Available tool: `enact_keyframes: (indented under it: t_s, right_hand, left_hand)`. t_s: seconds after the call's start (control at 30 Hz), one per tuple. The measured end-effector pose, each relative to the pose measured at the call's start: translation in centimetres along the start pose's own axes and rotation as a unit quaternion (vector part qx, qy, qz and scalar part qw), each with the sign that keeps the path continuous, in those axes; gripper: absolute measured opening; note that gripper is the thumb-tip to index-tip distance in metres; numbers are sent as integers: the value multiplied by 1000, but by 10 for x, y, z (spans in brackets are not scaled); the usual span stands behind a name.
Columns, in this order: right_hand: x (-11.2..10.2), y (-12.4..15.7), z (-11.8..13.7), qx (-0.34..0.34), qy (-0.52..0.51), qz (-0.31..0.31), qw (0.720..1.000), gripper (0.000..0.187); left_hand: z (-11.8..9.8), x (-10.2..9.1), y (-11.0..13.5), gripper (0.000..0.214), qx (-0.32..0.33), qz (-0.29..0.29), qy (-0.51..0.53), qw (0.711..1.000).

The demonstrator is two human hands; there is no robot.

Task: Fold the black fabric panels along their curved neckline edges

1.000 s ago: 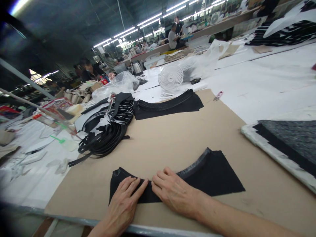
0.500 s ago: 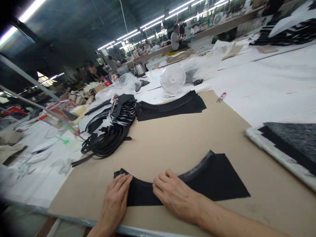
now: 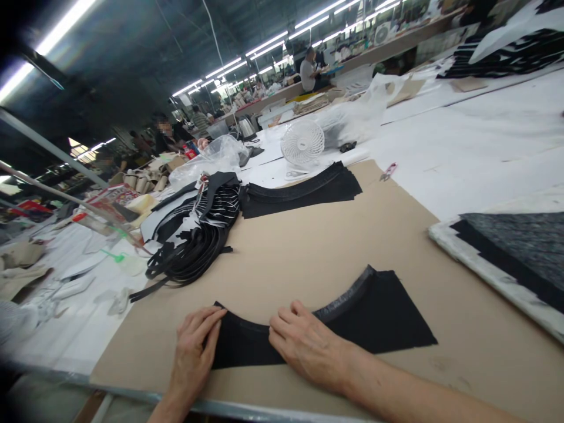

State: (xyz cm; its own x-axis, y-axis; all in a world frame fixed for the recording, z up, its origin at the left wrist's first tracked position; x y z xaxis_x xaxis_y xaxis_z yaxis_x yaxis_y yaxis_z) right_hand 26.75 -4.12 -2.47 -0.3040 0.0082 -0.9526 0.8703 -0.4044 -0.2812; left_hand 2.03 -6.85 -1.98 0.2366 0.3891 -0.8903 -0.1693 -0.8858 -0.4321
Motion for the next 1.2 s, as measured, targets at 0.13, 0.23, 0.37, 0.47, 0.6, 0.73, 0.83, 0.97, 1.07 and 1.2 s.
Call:
enact_keyframes:
  t_s: [0.13, 0.23, 0.37, 0.47, 0.6, 0.73, 0.83, 0.97, 1.07, 1.2]
  right_hand:
    - [-2, 0, 1, 4, 1, 2, 1000, 12]
    - [-6, 0, -1, 19, -18, 9, 1000, 14]
    - [-16, 2, -12, 86, -89, 1, 992, 20]
    - [-23, 7, -21, 141, -120, -10, 983, 25]
    - [-23, 12, -25, 153, -128, 1, 980, 24]
    - [-19, 12, -26, 147, -128, 9, 981, 15]
    - [-20, 11, -27, 149, -132, 21, 980, 14]
    - [-24, 8, -29, 155, -140, 46, 977, 13]
    - [-25, 6, -31, 156, -147, 62, 975, 14]
    - [-27, 2, -34, 150, -158, 91, 972, 14]
  left_hand:
    - [-9, 6, 3, 37, 68, 51, -14, 996]
    - [-6, 7, 4, 34, 72, 44, -14, 996]
    - [-3, 9, 1, 27, 50, 12, -11, 999]
    - [-5, 11, 1, 26, 48, -1, -13, 999]
    - [-5, 10, 5, 26, 33, -7, -28, 999]
    - [-5, 9, 8, 30, 39, 0, -39, 998]
    - [-4, 8, 10, 33, 56, 8, -52, 997]
    - [-2, 5, 12, 36, 102, 18, -80, 991]
    - [-8, -1, 9, 30, 100, 12, -84, 991]
    - [-40, -7, -6, 24, 32, -41, -69, 996]
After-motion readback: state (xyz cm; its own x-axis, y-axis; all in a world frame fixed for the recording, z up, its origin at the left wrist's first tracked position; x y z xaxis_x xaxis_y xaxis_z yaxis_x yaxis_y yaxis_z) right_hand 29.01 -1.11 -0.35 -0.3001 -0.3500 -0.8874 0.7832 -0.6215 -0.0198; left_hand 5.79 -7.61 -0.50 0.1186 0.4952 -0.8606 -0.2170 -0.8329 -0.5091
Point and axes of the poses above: each hand's wrist, its own y-axis away from the middle knuckle, its own x-axis out of the palm, z = x × y, the point moved 3 cm from there along -y, towards the middle knuckle, and after that the axes turned 1 degree about -x, right-handed, at the moved point
